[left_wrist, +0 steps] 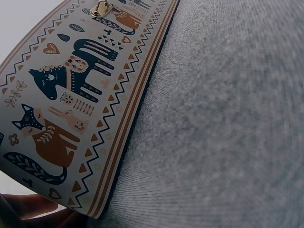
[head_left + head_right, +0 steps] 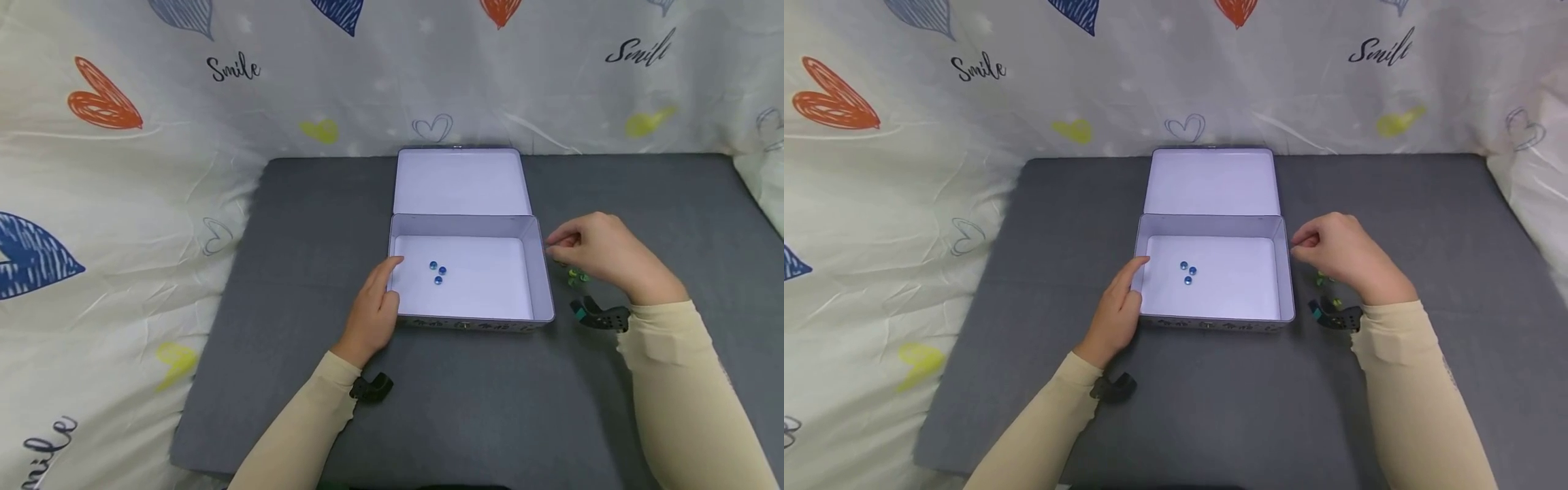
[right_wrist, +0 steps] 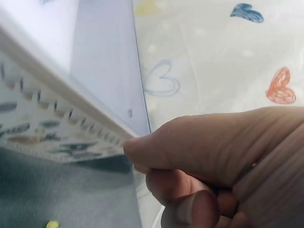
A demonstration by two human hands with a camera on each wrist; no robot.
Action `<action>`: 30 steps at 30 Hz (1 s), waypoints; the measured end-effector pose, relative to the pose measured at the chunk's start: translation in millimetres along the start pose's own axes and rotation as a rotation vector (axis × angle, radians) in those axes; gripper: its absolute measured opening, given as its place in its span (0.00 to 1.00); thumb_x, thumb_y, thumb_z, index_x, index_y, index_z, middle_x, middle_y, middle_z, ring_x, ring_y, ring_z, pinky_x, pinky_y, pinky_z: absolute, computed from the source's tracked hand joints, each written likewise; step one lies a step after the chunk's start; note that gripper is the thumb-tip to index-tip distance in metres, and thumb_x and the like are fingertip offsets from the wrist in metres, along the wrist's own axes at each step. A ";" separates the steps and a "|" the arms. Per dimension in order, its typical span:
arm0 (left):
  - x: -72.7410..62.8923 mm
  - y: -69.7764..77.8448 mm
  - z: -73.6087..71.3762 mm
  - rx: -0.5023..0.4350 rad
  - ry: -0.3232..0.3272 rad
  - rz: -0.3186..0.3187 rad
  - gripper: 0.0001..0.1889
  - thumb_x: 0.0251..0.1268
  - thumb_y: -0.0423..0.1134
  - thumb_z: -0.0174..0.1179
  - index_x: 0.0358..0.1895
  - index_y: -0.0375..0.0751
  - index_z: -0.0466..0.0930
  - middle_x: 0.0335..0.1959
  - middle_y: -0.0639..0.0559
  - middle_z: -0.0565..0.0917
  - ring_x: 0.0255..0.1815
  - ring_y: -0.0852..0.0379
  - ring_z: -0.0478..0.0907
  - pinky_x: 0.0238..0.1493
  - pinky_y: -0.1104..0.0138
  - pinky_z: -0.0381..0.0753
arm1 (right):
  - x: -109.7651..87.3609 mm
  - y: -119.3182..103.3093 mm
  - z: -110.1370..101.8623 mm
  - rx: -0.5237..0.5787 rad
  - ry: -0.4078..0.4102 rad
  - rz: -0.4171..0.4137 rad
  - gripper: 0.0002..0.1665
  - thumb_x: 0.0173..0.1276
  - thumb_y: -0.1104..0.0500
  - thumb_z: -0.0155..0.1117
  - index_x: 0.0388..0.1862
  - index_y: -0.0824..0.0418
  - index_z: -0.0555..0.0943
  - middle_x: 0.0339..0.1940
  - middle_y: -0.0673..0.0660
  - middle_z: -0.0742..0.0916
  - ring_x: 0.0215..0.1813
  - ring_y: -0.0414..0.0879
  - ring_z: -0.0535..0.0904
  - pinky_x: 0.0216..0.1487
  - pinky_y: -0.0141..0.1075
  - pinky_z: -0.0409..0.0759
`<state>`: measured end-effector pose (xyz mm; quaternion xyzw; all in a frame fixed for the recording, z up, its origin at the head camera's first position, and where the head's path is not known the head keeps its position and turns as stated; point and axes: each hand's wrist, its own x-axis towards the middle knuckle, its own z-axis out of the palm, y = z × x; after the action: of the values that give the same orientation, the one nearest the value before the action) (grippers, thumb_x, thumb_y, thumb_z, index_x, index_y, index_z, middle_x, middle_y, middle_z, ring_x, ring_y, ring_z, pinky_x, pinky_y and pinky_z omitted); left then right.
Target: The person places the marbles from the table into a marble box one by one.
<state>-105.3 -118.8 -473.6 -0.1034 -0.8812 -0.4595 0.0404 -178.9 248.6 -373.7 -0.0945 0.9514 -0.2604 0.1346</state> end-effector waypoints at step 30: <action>0.9 1.2 1.3 -0.004 -0.002 -0.023 0.32 0.70 0.27 0.41 0.76 0.46 0.70 0.79 0.44 0.69 0.79 0.52 0.66 0.74 0.46 0.70 | -14.9 66.1 29.7 -0.040 -0.031 0.071 0.10 0.64 0.61 0.69 0.38 0.68 0.89 0.27 0.50 0.87 0.32 0.44 0.76 0.34 0.40 0.74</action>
<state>-105.8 -116.9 -473.2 -0.0941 -0.8814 -0.4616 0.0340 -163.0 294.3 -429.7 -0.0672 0.9570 -0.2348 0.1565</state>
